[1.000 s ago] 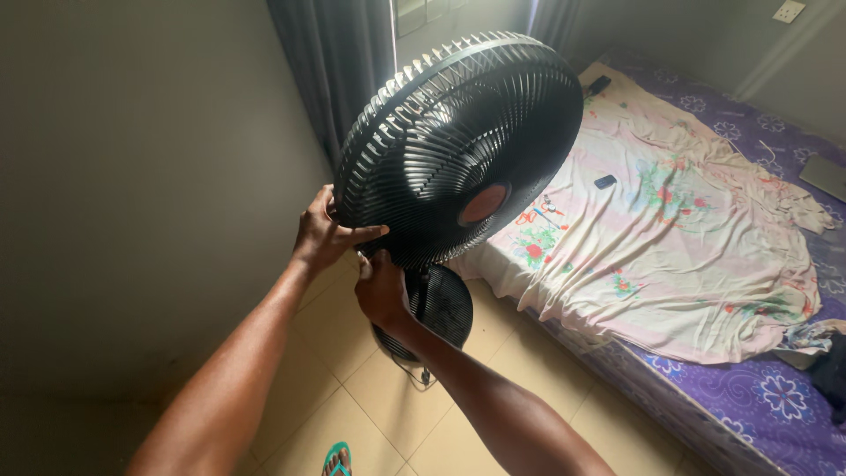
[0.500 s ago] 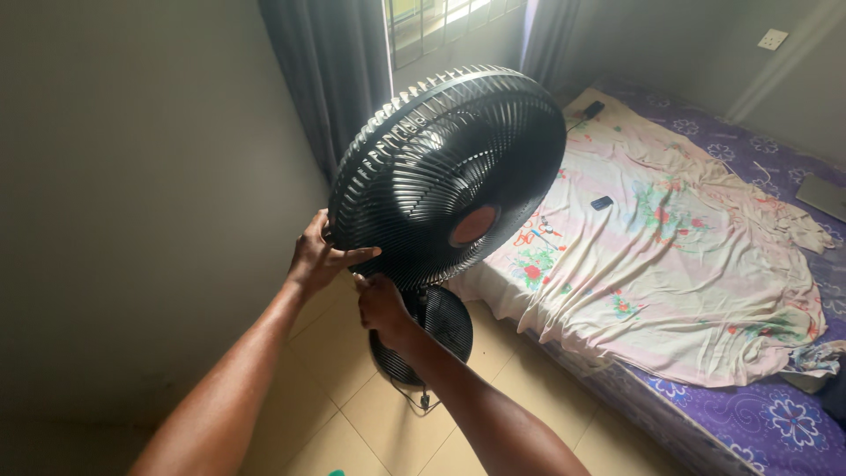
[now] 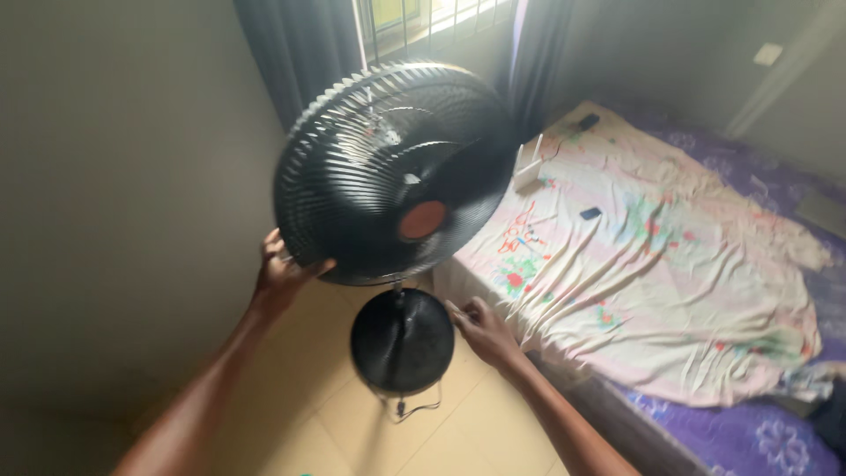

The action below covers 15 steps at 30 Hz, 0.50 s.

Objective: The person uses a screwdriver to loosen and remove screws from the front grill of a standing fan. They detach the grill, rotate the fan head, and continue unscrewing and removing parts from the fan assembly.

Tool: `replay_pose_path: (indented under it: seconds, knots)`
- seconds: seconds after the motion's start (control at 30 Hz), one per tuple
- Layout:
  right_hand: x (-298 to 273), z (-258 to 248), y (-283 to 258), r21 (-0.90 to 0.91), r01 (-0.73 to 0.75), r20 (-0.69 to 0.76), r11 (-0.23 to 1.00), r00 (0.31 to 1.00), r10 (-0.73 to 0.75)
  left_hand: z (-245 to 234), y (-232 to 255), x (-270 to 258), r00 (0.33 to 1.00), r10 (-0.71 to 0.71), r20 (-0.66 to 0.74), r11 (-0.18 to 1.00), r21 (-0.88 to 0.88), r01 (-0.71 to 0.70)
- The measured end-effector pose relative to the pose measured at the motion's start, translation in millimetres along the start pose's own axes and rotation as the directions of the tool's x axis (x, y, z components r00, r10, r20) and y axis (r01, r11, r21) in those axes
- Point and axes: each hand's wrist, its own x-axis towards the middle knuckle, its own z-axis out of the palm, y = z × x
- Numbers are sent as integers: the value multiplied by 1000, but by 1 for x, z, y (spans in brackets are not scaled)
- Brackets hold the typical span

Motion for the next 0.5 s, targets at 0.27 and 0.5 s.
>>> replay_pose_path:
  seconds: [0.27, 0.5]
  knots:
    - [-37, -97, 56, 64, 118, 35, 991, 992, -120, 87, -126, -107, 904, -305, -301, 940, 59, 336]
    - [-44, -103, 2, 110, 152, 74, 982, 984, -161, 175, -102, -126, 891, -431, -143, 892, -220, 396]
